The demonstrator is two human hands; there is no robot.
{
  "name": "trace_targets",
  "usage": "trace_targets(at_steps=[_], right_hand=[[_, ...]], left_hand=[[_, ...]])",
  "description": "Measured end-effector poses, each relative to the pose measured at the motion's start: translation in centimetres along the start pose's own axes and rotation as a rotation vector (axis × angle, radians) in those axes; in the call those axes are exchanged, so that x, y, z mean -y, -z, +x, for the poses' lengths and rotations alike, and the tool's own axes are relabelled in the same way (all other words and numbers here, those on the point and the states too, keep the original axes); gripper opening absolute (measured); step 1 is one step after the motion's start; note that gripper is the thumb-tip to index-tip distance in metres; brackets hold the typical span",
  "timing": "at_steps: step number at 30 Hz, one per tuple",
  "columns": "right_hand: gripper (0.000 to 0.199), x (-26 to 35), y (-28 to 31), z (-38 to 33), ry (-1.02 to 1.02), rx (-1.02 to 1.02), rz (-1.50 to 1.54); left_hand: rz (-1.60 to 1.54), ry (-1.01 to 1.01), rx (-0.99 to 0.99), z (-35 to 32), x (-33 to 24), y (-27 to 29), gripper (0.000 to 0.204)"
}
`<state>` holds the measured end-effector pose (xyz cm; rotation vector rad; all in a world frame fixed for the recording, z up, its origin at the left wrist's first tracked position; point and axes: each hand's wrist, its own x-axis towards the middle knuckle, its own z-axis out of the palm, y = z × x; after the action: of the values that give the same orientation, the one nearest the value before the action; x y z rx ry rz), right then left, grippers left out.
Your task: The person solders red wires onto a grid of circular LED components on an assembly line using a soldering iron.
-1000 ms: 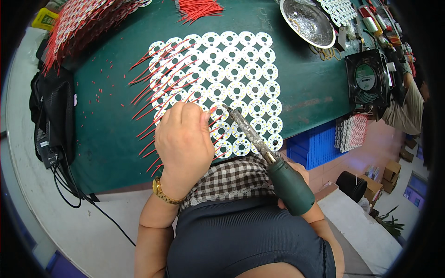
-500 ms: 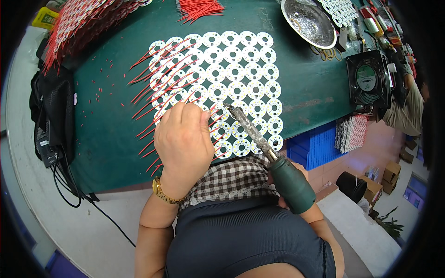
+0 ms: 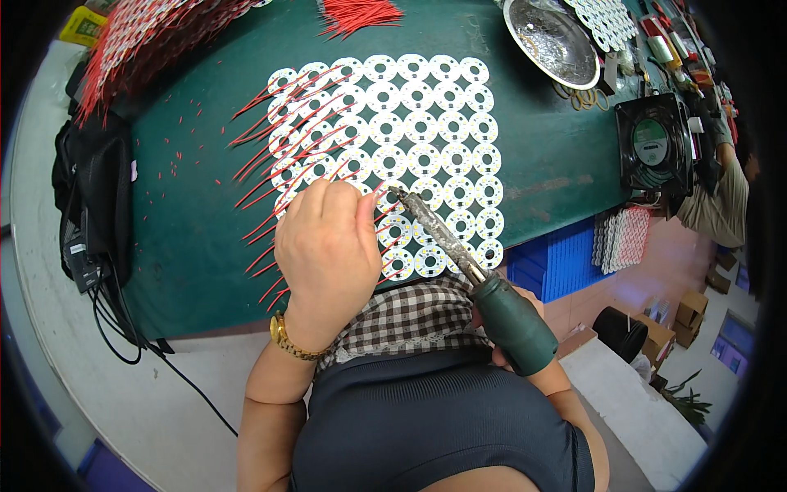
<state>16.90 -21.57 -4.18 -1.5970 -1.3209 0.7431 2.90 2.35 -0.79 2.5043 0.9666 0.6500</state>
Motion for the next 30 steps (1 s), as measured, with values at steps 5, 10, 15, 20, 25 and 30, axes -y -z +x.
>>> trace_targets(at_steps=[5,10,15,20,25,30], right_hand=[[0.089,0.4,-0.1,0.3,-0.032,-0.006,0.030],[0.085,0.5,0.0,0.4,0.024,0.025,-0.018],[0.081,0.1,-0.3,0.1,0.044,0.026,-0.041],[0.075,1.1,-0.2,0.8,0.035,0.055,-0.108],[0.068,2.6,-0.1,0.2,-0.425,-0.072,0.123],[0.095,1.7,0.0,1.0,-0.213,-0.197,0.152]], left_hand=[[0.006,-0.011,-0.004,0.0,0.0,0.1,0.017],[0.031,-0.031,-0.018,0.0,0.0,0.0,0.018],[0.032,-0.021,-0.021,0.0,-0.2,0.0,0.014],[0.020,-0.020,-0.022,0.1,0.1,0.3,0.016],[0.031,-0.012,-0.016,-0.1,0.1,0.2,0.016],[0.051,-0.021,0.001,0.2,-0.3,0.4,0.015]])
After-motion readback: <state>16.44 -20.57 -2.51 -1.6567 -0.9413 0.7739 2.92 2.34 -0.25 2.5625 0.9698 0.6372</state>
